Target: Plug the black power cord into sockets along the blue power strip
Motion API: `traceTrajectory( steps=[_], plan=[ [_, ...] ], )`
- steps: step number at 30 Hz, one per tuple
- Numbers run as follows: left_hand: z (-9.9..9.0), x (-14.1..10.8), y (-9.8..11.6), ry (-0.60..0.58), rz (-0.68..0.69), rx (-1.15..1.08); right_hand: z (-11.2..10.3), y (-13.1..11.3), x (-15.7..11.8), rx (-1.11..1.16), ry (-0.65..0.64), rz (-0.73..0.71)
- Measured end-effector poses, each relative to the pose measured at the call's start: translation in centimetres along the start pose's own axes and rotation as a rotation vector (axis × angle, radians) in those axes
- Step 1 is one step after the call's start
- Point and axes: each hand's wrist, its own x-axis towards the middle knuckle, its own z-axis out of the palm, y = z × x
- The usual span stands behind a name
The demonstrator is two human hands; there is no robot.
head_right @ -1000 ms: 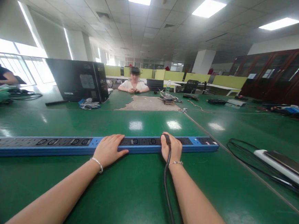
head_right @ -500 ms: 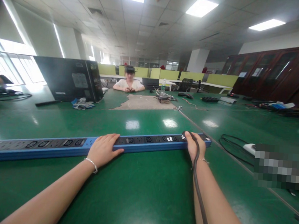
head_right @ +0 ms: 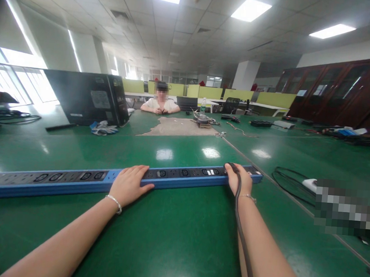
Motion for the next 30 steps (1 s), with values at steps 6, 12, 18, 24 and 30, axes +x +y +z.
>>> traceTrajectory(
  steps=[6,12,18,24,30],
  plan=[
    [0.0,0.0,0.0,0.01,0.0,-0.004,-0.1,-0.1,0.0,-0.049,-0.032,-0.032],
    [-0.1,0.0,0.0,0.007,-0.003,0.001,0.5,0.6,-0.2,-0.078,-0.027,-0.105],
    [0.0,0.0,0.0,0.004,-0.001,-0.002,0.8,1.3,-0.7,-0.135,0.033,-0.297],
    [0.0,0.0,0.1,0.009,-0.001,0.001,1.0,1.4,-1.0,-0.179,0.116,-0.344],
    [0.1,0.0,0.0,0.016,0.006,-0.001,1.7,1.7,-0.9,-0.016,0.122,-0.279]
  ],
)
